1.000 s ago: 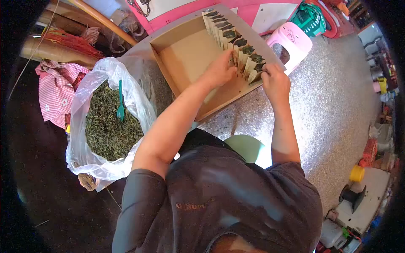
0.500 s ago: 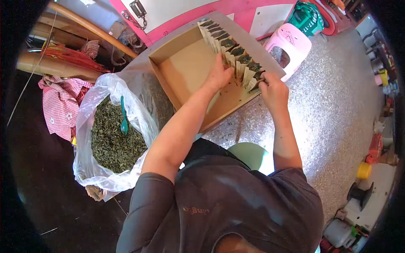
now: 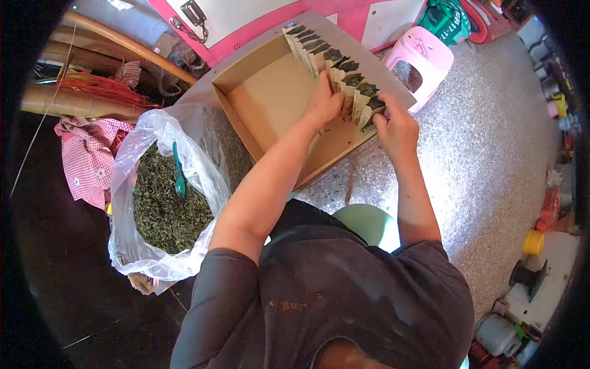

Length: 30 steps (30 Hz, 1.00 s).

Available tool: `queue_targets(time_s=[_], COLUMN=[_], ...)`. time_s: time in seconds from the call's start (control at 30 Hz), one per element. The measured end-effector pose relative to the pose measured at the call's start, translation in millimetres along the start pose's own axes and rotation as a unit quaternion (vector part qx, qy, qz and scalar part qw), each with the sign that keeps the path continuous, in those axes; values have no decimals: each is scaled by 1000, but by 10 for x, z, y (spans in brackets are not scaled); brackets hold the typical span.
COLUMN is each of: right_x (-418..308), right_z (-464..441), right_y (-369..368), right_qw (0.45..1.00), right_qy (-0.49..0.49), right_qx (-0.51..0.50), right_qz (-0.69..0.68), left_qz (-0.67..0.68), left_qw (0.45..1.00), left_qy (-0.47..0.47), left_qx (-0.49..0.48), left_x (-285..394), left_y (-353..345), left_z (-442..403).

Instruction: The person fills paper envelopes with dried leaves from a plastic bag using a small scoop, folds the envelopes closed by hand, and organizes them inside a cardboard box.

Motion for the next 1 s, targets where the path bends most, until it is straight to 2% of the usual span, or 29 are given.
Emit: queue_targets(time_s=[0.23, 0.53, 0.6, 0.63, 0.73, 0.77, 0.83, 0.87, 0.9, 0.93, 1.0], right_x=[50, 1, 17, 31, 113, 121, 58, 30, 108, 138, 70], right_z=[43, 44, 46, 53, 94, 87, 82, 62, 107, 129, 122], right_y=[4, 48, 50, 49, 44, 46, 99, 123, 101, 110, 156], right_qw=[1000, 997, 998, 999, 998, 995, 986, 979, 986, 987, 984], right_qy=[-24, -66, -53, -40, -43, -69, -136, -178, -120, -103, -118], right_qx=[-2, -39, -22, -6, -11, -20, -54, -78, -45, -34, -35], right_qz=[-8, -11, -23, -35, -55, -67, -75, -68, -109, -120, -127], left_qz=[16, -63, 49, 48, -37, -54, -77, -19, -74, -85, -83], left_qw=[999, 997, 997, 998, 995, 993, 985, 996, 995, 993, 989], left_qy=[33, 54, 50, 48, 90, 101, 156, 69, 72, 79, 120], left_qx=[-6, 8, -20, -19, -5, 20, -21, 48, 16, 15, -3], left_x=[-6, 120, 166, 149, -74, -105, 272, -46, -158, -58, -33], left_y=[81, 152, 154, 149, 94, 66, 216, 90, 86, 151, 217], left_z=[60, 159, 215, 235, 268, 268, 399, 346, 312, 328, 392])
Point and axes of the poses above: each hand's wrist, its own z-axis away from the middle knuckle, its own y-axis out of the back of the hand, x = y × z, the point moved 2 cm from there along -z, towards the middle knuckle, and after that the axes turned 11 degrees about -z, right-handed, at the moved point
